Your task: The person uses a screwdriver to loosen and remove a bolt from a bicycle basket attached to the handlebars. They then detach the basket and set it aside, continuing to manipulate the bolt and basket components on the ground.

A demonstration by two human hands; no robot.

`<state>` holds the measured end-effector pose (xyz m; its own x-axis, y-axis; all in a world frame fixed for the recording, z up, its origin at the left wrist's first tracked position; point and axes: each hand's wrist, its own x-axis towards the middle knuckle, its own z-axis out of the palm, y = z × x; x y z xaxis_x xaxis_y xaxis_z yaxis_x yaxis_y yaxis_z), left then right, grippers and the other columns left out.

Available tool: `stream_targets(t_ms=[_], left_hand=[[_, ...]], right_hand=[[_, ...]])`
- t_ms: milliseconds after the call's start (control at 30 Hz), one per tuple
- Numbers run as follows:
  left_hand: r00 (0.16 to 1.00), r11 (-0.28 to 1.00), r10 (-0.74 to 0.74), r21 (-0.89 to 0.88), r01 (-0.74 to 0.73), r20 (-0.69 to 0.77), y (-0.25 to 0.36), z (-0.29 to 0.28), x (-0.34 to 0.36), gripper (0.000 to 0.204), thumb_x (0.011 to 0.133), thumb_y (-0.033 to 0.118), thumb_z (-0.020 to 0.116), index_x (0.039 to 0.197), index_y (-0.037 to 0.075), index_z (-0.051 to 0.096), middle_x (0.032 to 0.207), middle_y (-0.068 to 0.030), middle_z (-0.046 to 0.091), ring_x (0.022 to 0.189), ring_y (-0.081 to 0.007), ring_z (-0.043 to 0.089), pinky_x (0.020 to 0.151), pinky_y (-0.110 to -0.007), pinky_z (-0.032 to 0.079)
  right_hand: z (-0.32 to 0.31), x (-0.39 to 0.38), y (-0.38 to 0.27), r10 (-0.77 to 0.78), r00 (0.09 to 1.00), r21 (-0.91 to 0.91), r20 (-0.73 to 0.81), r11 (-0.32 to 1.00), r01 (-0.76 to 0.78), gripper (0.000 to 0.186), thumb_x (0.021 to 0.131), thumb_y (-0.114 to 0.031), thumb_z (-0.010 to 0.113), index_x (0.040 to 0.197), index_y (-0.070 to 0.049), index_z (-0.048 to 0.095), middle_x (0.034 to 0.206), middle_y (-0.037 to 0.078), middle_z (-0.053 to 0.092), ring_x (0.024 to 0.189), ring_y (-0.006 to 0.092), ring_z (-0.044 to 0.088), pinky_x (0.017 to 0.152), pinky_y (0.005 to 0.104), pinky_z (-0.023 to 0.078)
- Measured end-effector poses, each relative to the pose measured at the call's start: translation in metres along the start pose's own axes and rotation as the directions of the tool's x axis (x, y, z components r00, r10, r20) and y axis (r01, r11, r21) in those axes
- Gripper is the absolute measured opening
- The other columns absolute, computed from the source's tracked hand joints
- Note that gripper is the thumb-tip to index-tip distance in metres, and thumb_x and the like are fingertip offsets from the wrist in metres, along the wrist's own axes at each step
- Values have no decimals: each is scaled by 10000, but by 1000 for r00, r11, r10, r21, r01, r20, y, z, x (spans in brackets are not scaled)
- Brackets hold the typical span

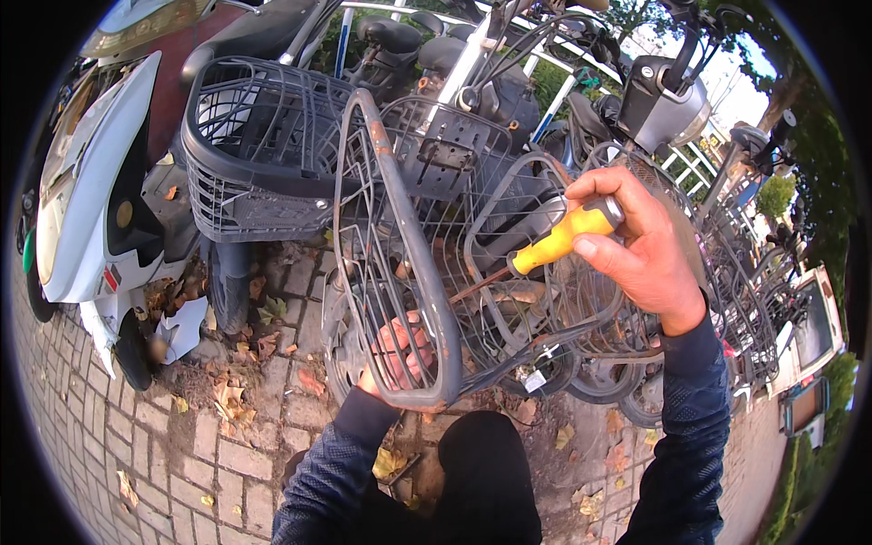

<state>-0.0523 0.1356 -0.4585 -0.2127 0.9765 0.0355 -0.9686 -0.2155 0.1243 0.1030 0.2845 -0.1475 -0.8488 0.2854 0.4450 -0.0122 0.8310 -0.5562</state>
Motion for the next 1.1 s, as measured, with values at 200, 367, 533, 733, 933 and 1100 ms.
stream_targets(t_ms=[200, 367, 533, 733, 933, 1100], left_hand=[[999, 1000, -15, 26, 16, -34, 2, -2, 0, 112, 1064, 244, 581, 1120, 153, 545, 755, 41, 532, 544, -63, 436, 458, -216, 343], [999, 999, 28, 43, -27, -33, 1, -2, 0, 131, 1056, 243, 596, 1133, 148, 548, 779, 34, 545, 551, -63, 440, 460, -210, 345], [998, 995, 49, 80, -51, 32, 0, -1, 0, 126, 1057, 247, 590, 1125, 151, 545, 773, 31, 529, 547, -64, 435, 459, -206, 344], [999, 997, 30, 69, -29, -16, 1, 1, -1, 91, 1060, 230, 568, 1112, 162, 538, 769, 43, 506, 544, -62, 430, 447, -206, 338], [997, 989, 35, 142, -26, -61, 3, 4, -1, 99, 1041, 233, 603, 1092, 175, 543, 772, 45, 524, 547, -60, 428, 446, -196, 342], [994, 996, 43, 76, -36, -98, 0, -6, 0, 132, 1020, 217, 628, 1104, 128, 578, 821, -1, 594, 584, -89, 504, 469, -202, 402]], right_hand=[[-8, 2, -16, 282, 959, -338, -10, 902, -269, 268, 966, -267, 727, 1009, -28, 613, 709, -8, 572, 660, 77, 517, 594, 294, 398], [1, 6, -3, 18, 1000, -184, 11, 983, -15, 320, 971, -308, 709, 1083, -28, 600, 746, -4, 599, 614, 69, 544, 583, 250, 436], [2, -1, -7, 88, 996, -72, 4, 994, -88, 317, 965, -278, 707, 1121, -29, 590, 837, 13, 609, 695, 62, 558, 639, 241, 451], [-13, 3, -13, 277, 959, -317, 61, 916, -245, 285, 957, -226, 722, 1120, -23, 606, 904, 40, 627, 800, 65, 588, 692, 262, 460], [4, -1, -5, 51, 999, 85, 20, 995, -52, 347, 951, -207, 703, 1212, -21, 569, 980, 28, 632, 857, 102, 602, 770, 280, 507], [-6, 3, -5, 178, 984, -232, 3, 957, -172, 338, 962, -319, 728, 1027, -4, 624, 782, -5, 629, 657, 48, 498, 569, 244, 390]])
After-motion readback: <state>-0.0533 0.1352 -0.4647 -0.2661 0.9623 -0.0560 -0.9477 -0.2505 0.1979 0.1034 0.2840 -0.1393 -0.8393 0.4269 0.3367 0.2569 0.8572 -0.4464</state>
